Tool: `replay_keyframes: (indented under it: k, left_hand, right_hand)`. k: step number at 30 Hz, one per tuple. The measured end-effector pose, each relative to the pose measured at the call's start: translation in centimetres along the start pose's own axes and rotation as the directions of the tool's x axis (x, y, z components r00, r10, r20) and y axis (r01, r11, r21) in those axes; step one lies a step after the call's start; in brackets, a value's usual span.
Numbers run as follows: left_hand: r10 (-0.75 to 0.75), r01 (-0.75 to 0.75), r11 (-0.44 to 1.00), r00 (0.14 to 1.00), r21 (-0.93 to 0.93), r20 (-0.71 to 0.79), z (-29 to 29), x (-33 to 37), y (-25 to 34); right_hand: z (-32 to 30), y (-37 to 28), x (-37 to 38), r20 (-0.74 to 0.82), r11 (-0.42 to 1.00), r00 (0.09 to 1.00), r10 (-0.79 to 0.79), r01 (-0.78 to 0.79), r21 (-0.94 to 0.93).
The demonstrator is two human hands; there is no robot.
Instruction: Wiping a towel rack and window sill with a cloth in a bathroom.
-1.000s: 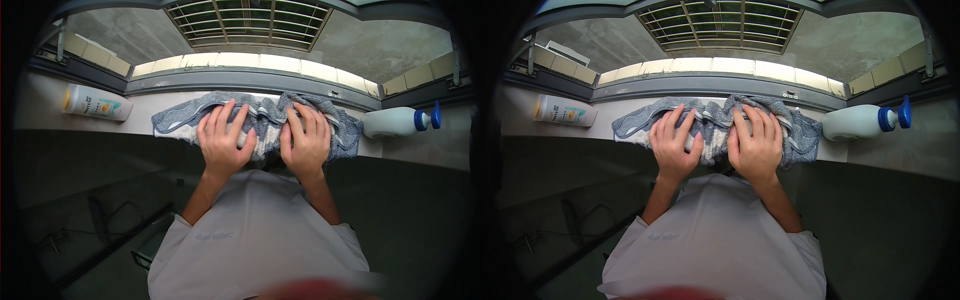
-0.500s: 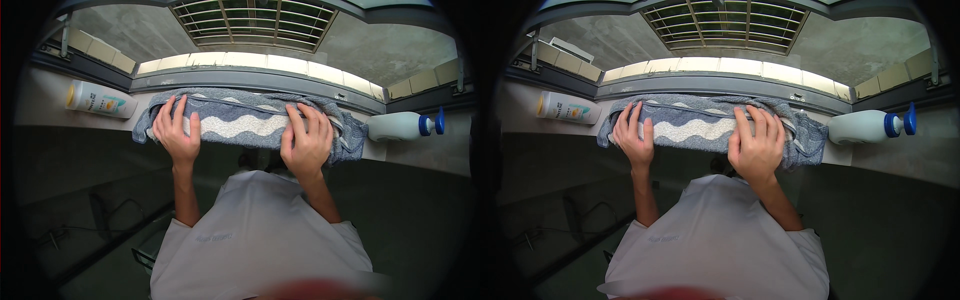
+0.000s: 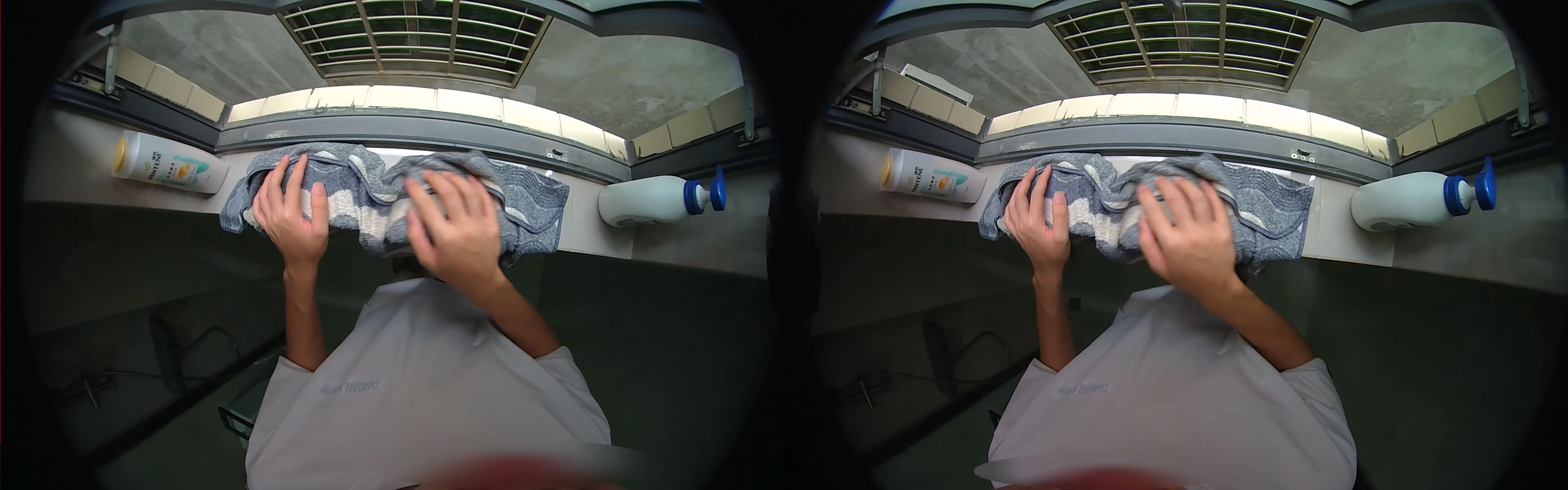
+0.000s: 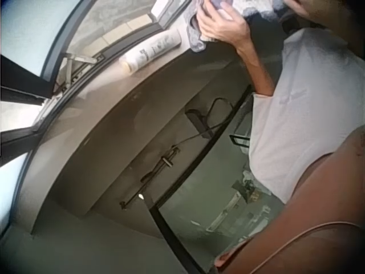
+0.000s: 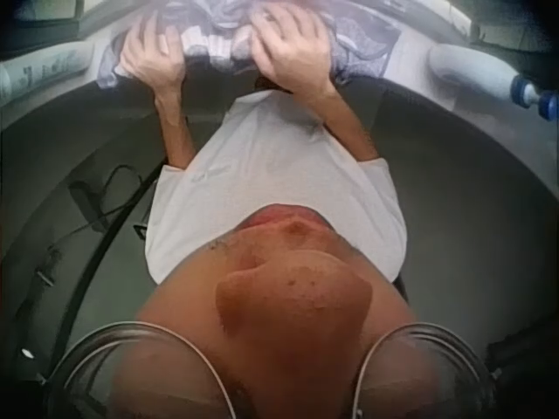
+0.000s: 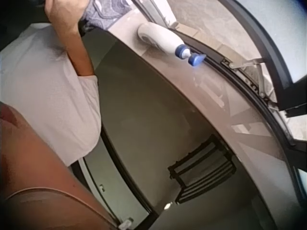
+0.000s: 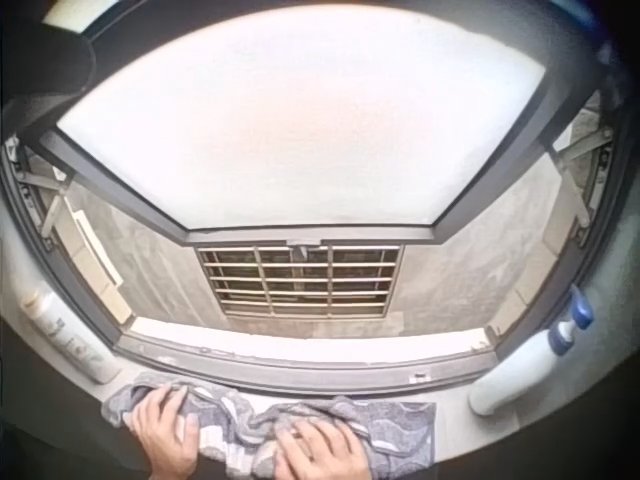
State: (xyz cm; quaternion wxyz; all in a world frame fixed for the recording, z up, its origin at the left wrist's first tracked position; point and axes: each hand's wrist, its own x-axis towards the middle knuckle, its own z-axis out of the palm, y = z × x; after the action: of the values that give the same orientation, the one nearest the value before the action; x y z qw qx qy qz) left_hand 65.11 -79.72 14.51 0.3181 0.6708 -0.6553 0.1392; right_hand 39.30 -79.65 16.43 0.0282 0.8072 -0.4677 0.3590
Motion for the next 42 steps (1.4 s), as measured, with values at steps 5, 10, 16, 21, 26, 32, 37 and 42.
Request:
replay_keyframes:
  k: [5, 10, 16, 21, 26, 32, 37, 42]
  left_hand:
    - [-0.018, 0.018, 1.000, 1.000, 0.003, 0.004, -0.2, -0.2, 0.2]
    - [-0.001, 0.001, 1.000, 1.000, 0.016, 0.010, -0.1, 0.0, 0.9]
    - [0.076, -0.077, 0.997, 0.994, 0.012, 0.074, 0.7, -0.9, 5.7]
    - [0.160, -0.152, 0.986, 0.979, -0.071, 0.130, 1.0, -1.7, 10.9]
    - [0.204, -0.187, 0.971, 0.973, -0.149, 0.110, 1.0, -1.5, 11.6]
    - [0.048, -0.048, 0.999, 0.995, -0.008, 0.083, -0.2, -0.1, 3.9]
    - [-0.012, 0.011, 1.000, 0.999, 0.019, 0.046, -0.5, -0.2, -0.2]
    - [-0.051, 0.050, 0.998, 0.999, 0.030, 0.002, -0.1, -0.6, 0.0]
  right_hand:
    - [-3.4, 4.2, -1.7, -0.045, 0.982, 0.989, 0.139, -0.144, -0.121]
    - [-3.2, 4.1, -1.7, -0.079, 0.977, 0.989, 0.125, -0.137, -0.161]
    - [-2.5, 3.9, -1.7, -0.112, 0.969, 0.982, 0.150, -0.169, -0.181]
    - [-2.7, 3.8, -1.6, -0.108, 0.969, 0.983, 0.148, -0.166, -0.182]
    - [-2.8, 4.1, -1.8, -0.110, 0.973, 0.983, 0.147, -0.164, -0.165]
    - [-3.0, 4.2, -1.8, -0.110, 0.970, 0.980, 0.165, -0.182, -0.163]
    - [-2.8, 4.0, -1.7, -0.096, 0.973, 0.983, 0.157, -0.171, -0.153]
    - [-2.1, 3.5, -1.4, -0.103, 0.968, 0.981, 0.163, -0.179, -0.175]
